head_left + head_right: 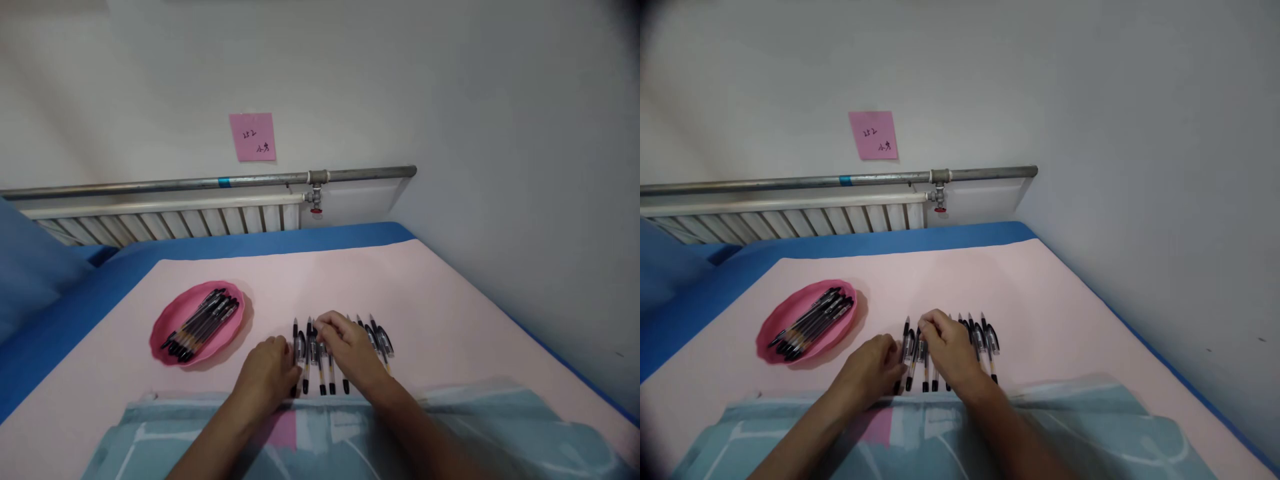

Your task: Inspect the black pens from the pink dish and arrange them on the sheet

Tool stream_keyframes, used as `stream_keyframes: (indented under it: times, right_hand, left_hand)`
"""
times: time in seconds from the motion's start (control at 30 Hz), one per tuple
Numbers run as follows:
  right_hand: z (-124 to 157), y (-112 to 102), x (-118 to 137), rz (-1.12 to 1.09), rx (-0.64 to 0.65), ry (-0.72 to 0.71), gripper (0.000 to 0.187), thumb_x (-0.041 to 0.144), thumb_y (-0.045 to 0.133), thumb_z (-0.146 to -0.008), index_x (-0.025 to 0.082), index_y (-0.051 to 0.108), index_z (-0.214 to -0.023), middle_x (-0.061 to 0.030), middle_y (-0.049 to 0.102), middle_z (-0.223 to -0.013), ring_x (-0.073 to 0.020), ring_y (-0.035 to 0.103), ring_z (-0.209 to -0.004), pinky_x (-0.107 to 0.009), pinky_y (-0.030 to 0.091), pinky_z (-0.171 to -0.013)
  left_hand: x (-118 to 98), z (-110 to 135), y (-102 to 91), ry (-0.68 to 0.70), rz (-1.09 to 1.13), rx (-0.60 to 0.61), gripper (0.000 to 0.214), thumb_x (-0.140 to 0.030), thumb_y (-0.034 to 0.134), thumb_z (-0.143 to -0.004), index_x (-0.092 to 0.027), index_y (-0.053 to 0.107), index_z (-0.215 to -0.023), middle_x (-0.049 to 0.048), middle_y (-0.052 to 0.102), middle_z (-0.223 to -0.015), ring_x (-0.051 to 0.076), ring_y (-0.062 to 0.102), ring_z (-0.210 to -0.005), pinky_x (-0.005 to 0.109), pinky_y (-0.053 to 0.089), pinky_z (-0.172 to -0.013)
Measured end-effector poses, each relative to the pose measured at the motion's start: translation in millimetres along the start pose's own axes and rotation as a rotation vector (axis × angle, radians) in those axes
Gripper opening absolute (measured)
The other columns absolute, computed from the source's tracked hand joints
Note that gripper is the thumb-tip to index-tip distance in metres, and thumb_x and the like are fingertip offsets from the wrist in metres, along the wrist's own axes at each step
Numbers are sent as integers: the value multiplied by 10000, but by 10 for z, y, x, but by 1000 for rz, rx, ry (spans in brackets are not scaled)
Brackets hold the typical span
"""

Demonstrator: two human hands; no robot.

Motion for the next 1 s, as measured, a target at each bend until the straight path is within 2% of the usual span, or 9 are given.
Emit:
stream_keyframes:
  times: [0.17, 0.23, 0.3, 0.47, 0.57, 0.67, 0.8, 0.9, 1.0]
  right_hand:
    - [16, -8, 6, 13, 18, -16, 196, 304, 426, -818, 193, 564, -734, 18, 566, -646, -112, 503, -599, -219, 369, -569]
    - [19, -4, 1, 26, 25, -18, 194, 297, 424, -819, 193, 564, -735, 19, 565, -645, -109, 499, -594, -218, 366, -568]
    - [22, 11, -2, 42, 40, -11, 189, 286, 426, -817, 190, 562, -728, 22, 559, -635, -106, 487, -580, -217, 358, -562]
    - [43, 99, 30, 36, 118, -10, 186, 276, 426, -813, 182, 564, -731, 22, 543, -626, -111, 476, -594, -219, 352, -568]
    - [54, 116, 58, 3, 96, -16, 173, 272, 443, -799, 185, 515, -668, 37, 495, -584, -106, 454, -580, -214, 347, -561]
    - [44, 58, 75, -28, 26, 22, 214, 308, 442, -805, 195, 458, -625, 52, 450, -530, -103, 434, -539, -210, 337, -529]
    - [15, -55, 96, -89, -51, 99, 248, 364, 442, -808, 199, 446, -623, 60, 445, -501, -95, 413, -476, -210, 330, -489]
    - [10, -80, 117, -97, -58, 105, 252, 362, 447, -804, 197, 443, -613, 63, 425, -482, -90, 389, -451, -210, 320, -474]
    - [20, -59, 115, -76, -42, 86, 249, 356, 447, -807, 195, 447, -617, 62, 422, -484, -89, 389, -461, -210, 318, -479]
  left_hand:
    - [20, -3, -5, -106, -39, 3, 242, -295, 376, -800, -150, 568, -818, 154, 661, -787, 251, 609, -746, 304, 327, -598]
    - [68, -26, -39, -139, -24, -7, 240, -284, 377, -797, -140, 569, -782, 170, 659, -755, 254, 611, -728, 305, 327, -591]
    - [97, -45, -63, -145, 10, -19, 197, -276, 404, -783, -150, 554, -760, 137, 656, -737, 224, 605, -705, 284, 332, -584]
    - [-45, 17, -69, 21, 429, -124, 184, -347, 419, -802, -199, 488, -716, -21, 548, -574, 120, 502, -536, 219, 322, -518]
    - [-168, 82, -57, 126, 560, -110, 175, -350, 447, -795, -198, 502, -729, -33, 530, -595, 109, 463, -533, 212, 320, -511]
    - [-184, 61, -51, 178, 635, -100, 181, -355, 451, -800, -194, 533, -791, -22, 558, -661, 114, 485, -592, 212, 348, -551]
    - [-80, -94, 6, 79, 528, -155, 179, -352, 462, -794, -193, 534, -751, -12, 563, -666, 124, 501, -615, 226, 354, -580]
    - [-33, -190, 78, -37, 381, -87, 110, -297, 516, -747, -192, 549, -755, -1, 594, -686, 133, 523, -637, 233, 348, -596]
    - [-32, -212, 91, -93, 323, -62, 82, -236, 523, -708, -184, 562, -758, 27, 614, -699, 152, 536, -648, 250, 333, -596]
Point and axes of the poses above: each hand's wrist, its own z-axis away from the middle knuckle, its own y-axis out of the palm, x = y × z, the point moved 2 cm from there along -z, towards the middle knuckle
